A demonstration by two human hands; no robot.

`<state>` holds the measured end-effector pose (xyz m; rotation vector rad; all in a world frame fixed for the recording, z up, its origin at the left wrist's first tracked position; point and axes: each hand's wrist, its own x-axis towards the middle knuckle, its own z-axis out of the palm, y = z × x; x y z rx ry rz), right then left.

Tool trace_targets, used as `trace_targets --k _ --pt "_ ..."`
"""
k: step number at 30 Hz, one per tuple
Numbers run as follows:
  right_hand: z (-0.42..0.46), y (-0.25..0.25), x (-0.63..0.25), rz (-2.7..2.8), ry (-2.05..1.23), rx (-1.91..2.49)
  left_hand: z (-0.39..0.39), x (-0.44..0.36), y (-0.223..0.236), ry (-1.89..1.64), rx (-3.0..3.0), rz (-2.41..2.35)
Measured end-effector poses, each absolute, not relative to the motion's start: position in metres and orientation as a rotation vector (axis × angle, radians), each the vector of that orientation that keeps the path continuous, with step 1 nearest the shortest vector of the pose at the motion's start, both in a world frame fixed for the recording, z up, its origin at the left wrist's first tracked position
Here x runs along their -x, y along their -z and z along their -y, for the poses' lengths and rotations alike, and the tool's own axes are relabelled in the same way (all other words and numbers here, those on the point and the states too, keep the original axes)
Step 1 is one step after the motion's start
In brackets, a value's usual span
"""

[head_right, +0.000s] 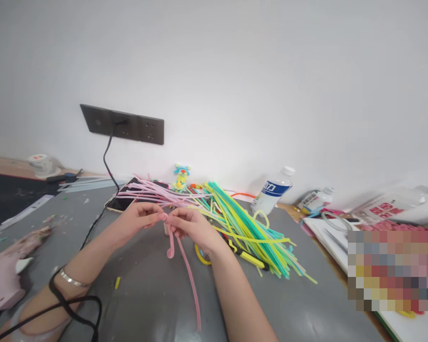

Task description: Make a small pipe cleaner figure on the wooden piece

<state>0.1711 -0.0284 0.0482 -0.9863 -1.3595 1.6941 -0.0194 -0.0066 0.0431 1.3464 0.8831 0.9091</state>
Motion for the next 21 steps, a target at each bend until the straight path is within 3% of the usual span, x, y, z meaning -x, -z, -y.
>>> trace_targets --k 11,21 --pt "0.029 -0.04 -0.153 1.189 -1.648 0.831 0.023 -0.008 -0.035 -1.223 -0.837 -0.83" --pt "0.028 -0.05 -0.169 1.512 -1.561 0.926 0.013 0.008 -0.044 -1.036 -1.173 -0.808"
